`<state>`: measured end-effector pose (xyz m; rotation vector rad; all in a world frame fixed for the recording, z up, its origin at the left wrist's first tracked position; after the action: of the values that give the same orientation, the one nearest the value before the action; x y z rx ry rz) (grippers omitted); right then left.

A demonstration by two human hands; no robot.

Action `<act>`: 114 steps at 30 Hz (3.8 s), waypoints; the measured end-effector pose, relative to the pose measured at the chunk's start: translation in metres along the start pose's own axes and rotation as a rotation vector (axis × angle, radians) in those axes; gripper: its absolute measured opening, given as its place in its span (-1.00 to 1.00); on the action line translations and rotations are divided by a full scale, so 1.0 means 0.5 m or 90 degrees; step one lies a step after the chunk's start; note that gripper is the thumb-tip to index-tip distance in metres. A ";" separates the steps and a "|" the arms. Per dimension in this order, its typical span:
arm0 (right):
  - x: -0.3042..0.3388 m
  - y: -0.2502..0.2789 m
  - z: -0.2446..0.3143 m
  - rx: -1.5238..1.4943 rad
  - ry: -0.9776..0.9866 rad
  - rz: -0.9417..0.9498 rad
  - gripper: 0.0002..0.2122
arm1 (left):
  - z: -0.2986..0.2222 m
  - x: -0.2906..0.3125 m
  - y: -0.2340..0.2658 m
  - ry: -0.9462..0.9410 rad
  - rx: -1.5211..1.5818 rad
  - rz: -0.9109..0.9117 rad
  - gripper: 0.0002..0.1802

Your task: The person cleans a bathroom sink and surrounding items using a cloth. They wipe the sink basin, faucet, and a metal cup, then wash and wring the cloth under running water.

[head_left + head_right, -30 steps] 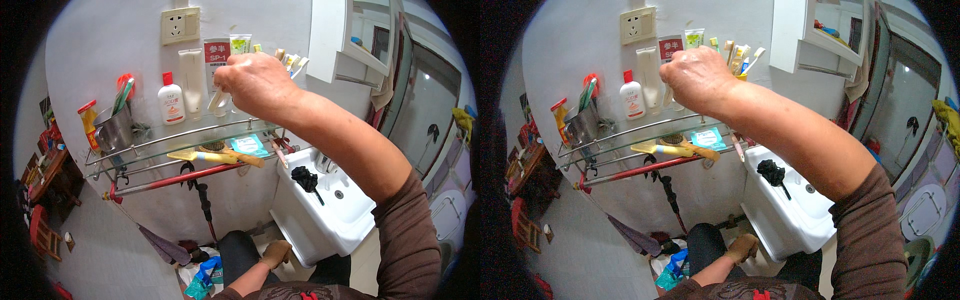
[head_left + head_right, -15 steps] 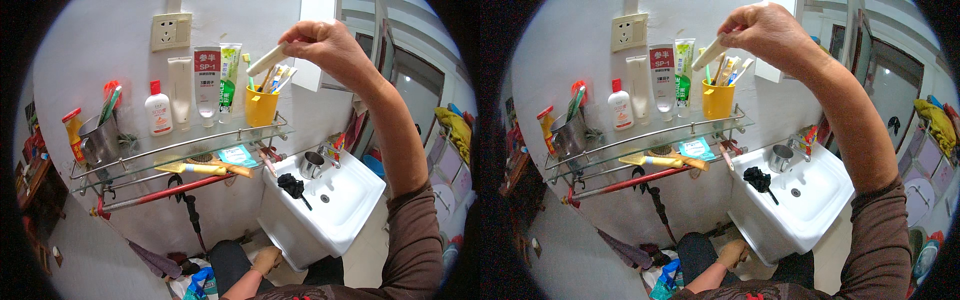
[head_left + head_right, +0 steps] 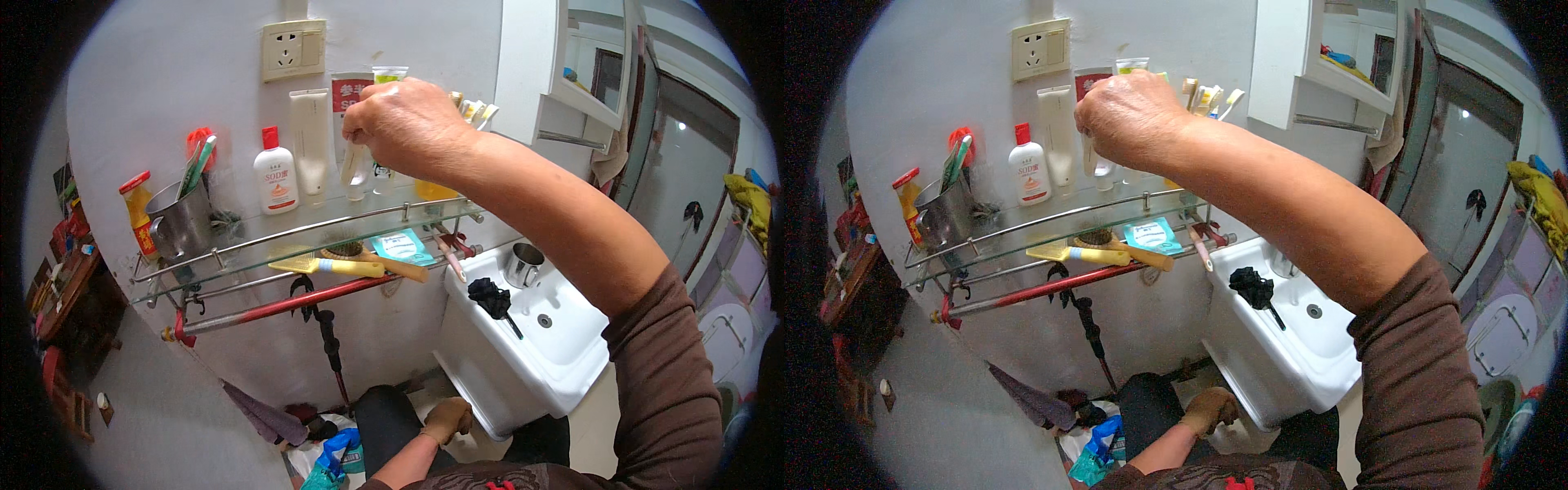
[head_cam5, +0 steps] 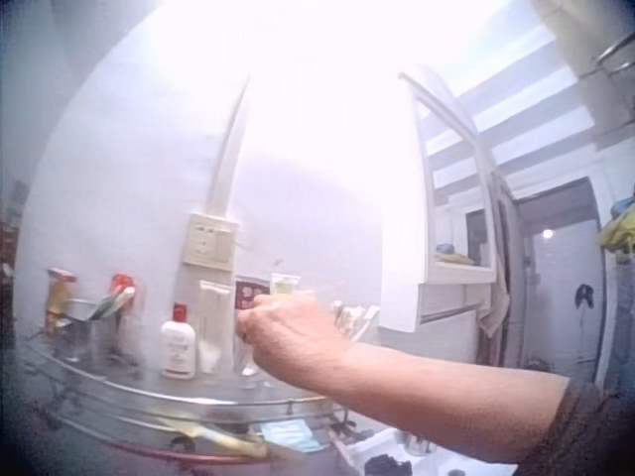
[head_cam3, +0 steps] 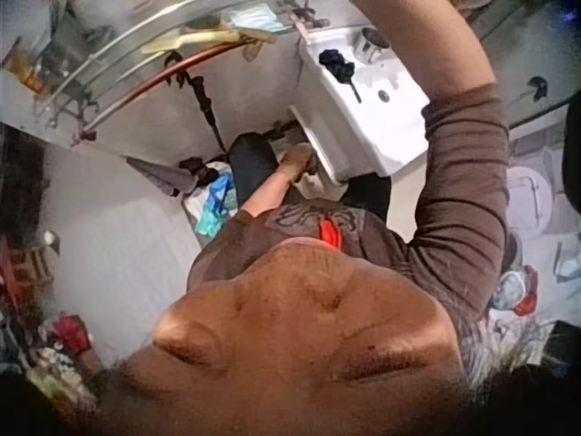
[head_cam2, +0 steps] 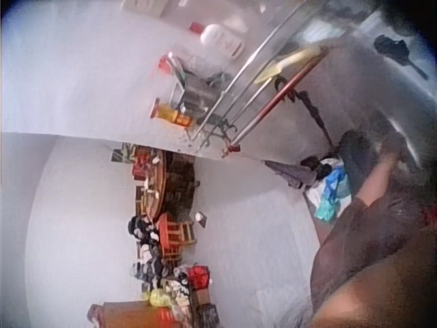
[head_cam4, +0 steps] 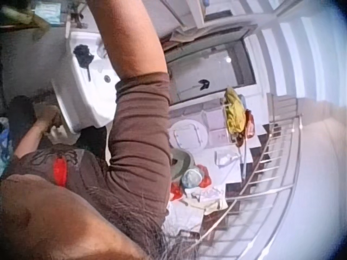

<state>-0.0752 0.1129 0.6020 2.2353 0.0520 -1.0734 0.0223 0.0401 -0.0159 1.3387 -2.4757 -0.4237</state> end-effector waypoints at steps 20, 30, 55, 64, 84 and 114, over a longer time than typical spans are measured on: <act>-0.046 -0.125 0.020 0.028 0.001 0.078 -0.85 | 0.069 -0.033 -0.022 0.052 -0.044 0.024 -0.87; 0.053 -0.074 0.081 0.004 0.096 0.057 -0.88 | -0.041 0.016 0.032 -0.025 -0.152 -0.035 -0.79; 0.411 0.046 -0.065 -0.163 -0.143 -0.214 -0.95 | -0.004 0.027 0.023 0.186 0.267 -0.140 -0.52; 0.915 -0.104 -0.273 -0.181 -0.736 -0.057 -0.76 | -0.056 0.048 0.019 0.289 0.374 -0.079 -0.53; 1.003 -0.324 -0.182 -0.187 -0.687 0.504 -0.71 | -0.030 0.004 -0.027 0.377 0.452 -0.063 -0.46; 1.059 0.015 0.084 -1.307 -1.165 -0.026 -0.75 | -0.564 0.096 0.087 -0.270 -0.589 -0.139 -0.62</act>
<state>0.2498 -0.0398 0.2106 -0.7573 0.2325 -1.3981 0.0742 -0.0102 0.2641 1.1491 -1.9098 -1.7820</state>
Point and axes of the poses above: each hand's wrist, its own x-axis away from the middle knuckle, its own y-axis out of the back of the hand, z = x × y, the point moved 5 cm from there along -x, towards the middle knuckle, and after that the axes turned 7 degrees about -z, right-handed, at the moved point
